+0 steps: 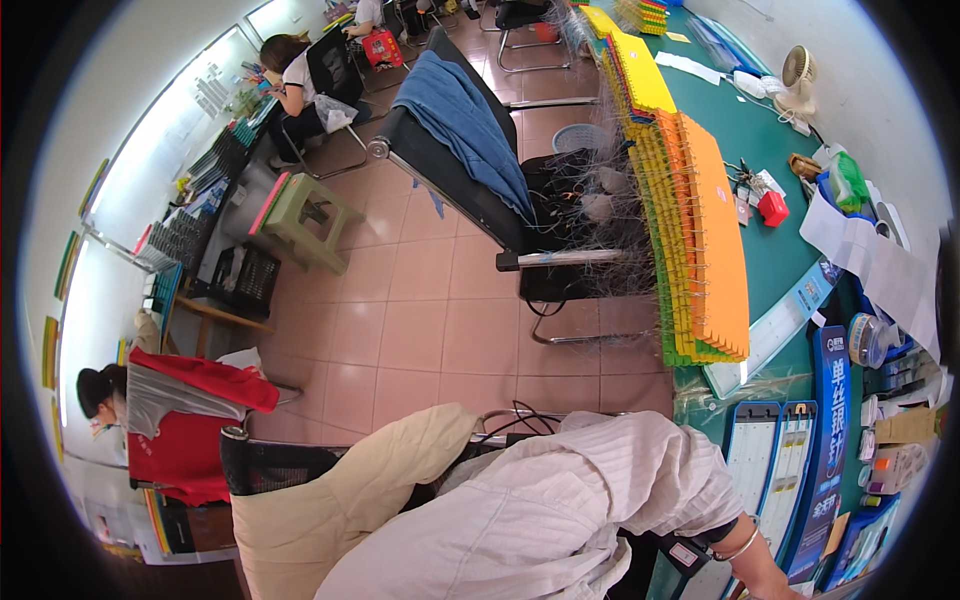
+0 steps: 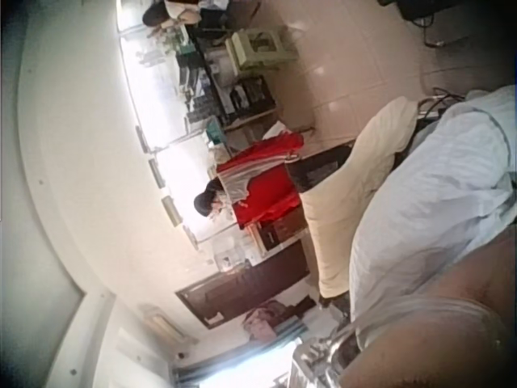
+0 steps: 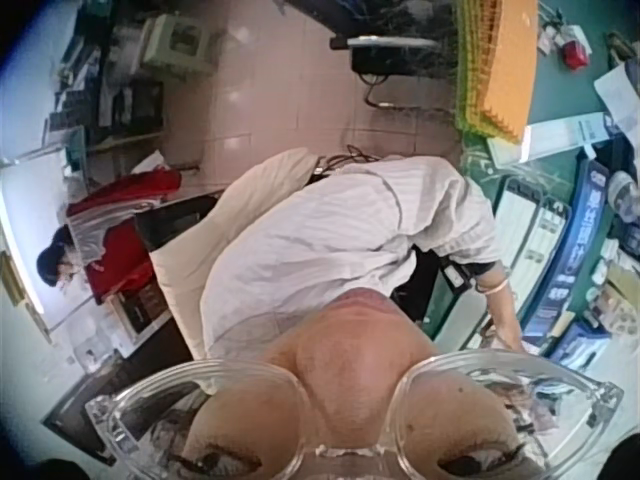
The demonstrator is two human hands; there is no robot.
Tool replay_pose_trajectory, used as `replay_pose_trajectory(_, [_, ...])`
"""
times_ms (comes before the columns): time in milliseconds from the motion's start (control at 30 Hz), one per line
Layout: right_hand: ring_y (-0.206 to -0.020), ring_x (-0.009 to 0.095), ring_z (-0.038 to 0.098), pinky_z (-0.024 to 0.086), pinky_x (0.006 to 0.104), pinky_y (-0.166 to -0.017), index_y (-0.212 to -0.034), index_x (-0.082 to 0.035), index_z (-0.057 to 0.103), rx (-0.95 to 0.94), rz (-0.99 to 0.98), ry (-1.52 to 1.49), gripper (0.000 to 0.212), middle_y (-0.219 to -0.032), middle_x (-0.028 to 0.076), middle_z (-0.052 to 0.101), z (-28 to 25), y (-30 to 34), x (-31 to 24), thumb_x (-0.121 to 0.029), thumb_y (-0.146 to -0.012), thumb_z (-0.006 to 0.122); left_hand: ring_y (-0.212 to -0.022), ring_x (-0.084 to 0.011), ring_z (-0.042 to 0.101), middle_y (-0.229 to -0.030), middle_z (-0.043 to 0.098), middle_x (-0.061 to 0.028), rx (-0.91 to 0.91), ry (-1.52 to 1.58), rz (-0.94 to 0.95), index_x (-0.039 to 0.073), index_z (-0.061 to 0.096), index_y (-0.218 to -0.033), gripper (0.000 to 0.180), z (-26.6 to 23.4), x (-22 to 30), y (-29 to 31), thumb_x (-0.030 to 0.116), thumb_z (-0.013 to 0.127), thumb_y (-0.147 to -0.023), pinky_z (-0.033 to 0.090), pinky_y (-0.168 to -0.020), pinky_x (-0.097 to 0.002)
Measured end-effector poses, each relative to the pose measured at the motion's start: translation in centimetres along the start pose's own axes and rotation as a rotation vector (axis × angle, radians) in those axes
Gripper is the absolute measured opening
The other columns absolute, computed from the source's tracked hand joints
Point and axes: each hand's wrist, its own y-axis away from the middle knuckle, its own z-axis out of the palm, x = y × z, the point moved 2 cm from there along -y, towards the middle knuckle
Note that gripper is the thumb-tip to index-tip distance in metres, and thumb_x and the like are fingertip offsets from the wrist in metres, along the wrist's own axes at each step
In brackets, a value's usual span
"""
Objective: Using wire cutters to trim or prepare components on an LED strip at a workstation.
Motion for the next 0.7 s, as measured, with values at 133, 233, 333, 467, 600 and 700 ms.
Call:
replay_pose_trajectory(133, [-0.075, 0.03, 0.06, 0.047, 0.0424, -0.064, -0.097, 0.003, 0.063, -0.114, 0.32, -0.206, 0.027, -0.088, 0.015, 0.063, 0.7, 1.1, 1.0, -0.023, -0.101, 0.057, -0.076, -0.0299, 0.071, -0.093, 0.066, -0.0153, -0.013, -0.035, 0.003, -0.003, 0.057, -0.115, 0.048, -1.1, 2.1, 2.7, 0.026, 0.073, -0.081, 0.062, -0.048, -0.0413])
replay_pose_trajectory(233, [-0.077, 0.029, 0.061, 0.048, 0.0402, -0.065, -0.101, 0.001, 0.063, 0.063, 0.053, -0.509, 0.035, -0.096, 0.017, 0.066, 1.5, -0.5, 0.1, -0.034, -0.096, 0.066, -0.075, -0.0298, 0.071, -0.092, 0.066, -0.0151, -0.007, -0.043, 0.0, -0.003, 0.057, -0.115, 0.048, -1.4, 2.3, 3.2, 0.024, 0.075, -0.079, 0.062, -0.048, -0.0412])
replay_pose_trajectory(333, [-0.083, 0.032, 0.064, 0.051, 0.0405, -0.068, -0.128, -0.007, 0.054, -0.095, 0.66, -0.539, 0.055, -0.108, 0.019, 0.067, 0.8, 1.9, 1.4, -0.047, -0.092, 0.067, -0.075, -0.0298, 0.071, -0.091, 0.066, -0.0149, -0.057, -0.074, -0.014, -0.003, 0.058, -0.115, 0.049, -1.1, 2.2, 3.8, 0.022, 0.077, -0.078, 0.062, -0.049, -0.0411])
replay_pose_trajectory(467, [-0.116, 0.028, 0.059, 0.044, 0.0406, -0.103, -0.123, 0.001, 0.06, 0.067, 0.939, -0.971, 0.043, -0.125, 0.014, 0.062, -0.1, 9.6, 6.0, -0.036, -0.105, 0.045, -0.089, -0.0186, 0.062, -0.103, 0.064, -0.0114, -0.181, 0.057, 0.169, 0.003, 0.058, -0.112, 0.063, 1.2, -1.2, -0.5, 0.008, 0.08, -0.053, 0.053, -0.07, -0.0382])
replay_pose_trajectory(600, [-0.084, 0.022, 0.063, 0.048, 0.0366, -0.085, -0.089, -0.006, 0.065, 0.206, 0.904, -1.231, 0.028, -0.071, 0.004, 0.054, 1.8, 2.6, -2.0, -0.031, -0.1, 0.059, -0.081, -0.0173, 0.063, -0.095, 0.063, -0.0092, -0.005, -0.066, -0.045, 0.004, 0.046, -0.133, 0.074, -2.1, 1.9, 5.5, 0.009, 0.074, -0.064, 0.052, -0.058, -0.0337])
replay_pose_trajectory(700, [-0.073, 0.015, 0.056, 0.048, 0.0303, -0.074, -0.101, -0.002, 0.069, 0.186, 1.015, -1.228, 0.016, -0.083, 0.004, 0.064, 1.0, 2.3, -3.1, -0.016, -0.098, 0.061, -0.067, -0.011, 0.062, -0.082, 0.064, -0.0045, -0.058, -0.102, -0.136, 0.006, 0.06, -0.112, 0.047, -2.7, 0.9, 4.9, 0.008, 0.076, -0.068, 0.05, -0.053, -0.0266])
